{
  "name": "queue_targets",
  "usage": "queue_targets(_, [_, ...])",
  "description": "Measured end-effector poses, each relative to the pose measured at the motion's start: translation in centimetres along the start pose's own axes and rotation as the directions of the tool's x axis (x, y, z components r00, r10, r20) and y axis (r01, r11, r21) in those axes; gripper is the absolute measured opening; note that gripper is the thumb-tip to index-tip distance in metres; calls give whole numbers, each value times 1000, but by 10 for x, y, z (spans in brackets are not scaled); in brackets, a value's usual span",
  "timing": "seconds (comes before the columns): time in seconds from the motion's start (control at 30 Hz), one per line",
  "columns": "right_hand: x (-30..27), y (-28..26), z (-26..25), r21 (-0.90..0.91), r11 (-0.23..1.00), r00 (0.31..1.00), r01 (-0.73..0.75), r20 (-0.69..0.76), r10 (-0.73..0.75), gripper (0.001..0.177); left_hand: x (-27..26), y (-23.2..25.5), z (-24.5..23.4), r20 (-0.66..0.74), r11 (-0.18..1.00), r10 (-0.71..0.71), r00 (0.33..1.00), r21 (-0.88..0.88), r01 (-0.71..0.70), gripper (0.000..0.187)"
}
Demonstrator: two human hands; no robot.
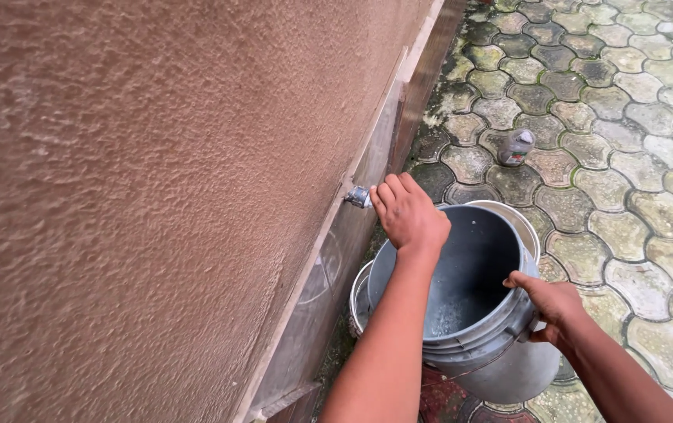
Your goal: The person scrubs a rubber doormat with a brush and rinses it with water from a bucket before placing it at the entrance.
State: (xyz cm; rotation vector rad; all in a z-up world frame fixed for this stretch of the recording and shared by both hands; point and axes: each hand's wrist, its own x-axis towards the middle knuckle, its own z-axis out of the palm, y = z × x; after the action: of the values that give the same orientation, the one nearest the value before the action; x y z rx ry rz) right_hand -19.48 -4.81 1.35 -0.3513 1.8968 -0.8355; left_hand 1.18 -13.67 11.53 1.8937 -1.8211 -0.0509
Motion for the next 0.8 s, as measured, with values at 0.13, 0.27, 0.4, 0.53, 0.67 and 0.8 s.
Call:
queue_targets(0.13, [9,5,1,-4,1000,999,-2,-38,2,41,2,1,3,-39,999,-29,999,-25,28,58])
queue_targets(0.27, [4,1,-4,3,1000,999,0,-43,1,40,2,6,-1,-65,997,-29,997,-74,24,55])
queue_targets(0.4, [-4,5,2,-1,1000,1000,-27,11,27,41,-3,-2,1,-114,999,-11,993,-42,6,47])
queue_targets(0.53, [6,12,-9,-8,998,998,-58,-37,57,50,-3,10,3,-214,994,-107,971,-43,100,48])
queue_targets(0.67, [5,10,-12,-21,999,997,-43,-57,42,53,0,7,10,-243,990,-139,960,-60,128,40])
queue_targets(0.8, [-2,10,-10,63,995,988,-76,-128,83,56,-2,-3,14,-257,998,-61,965,-40,52,35])
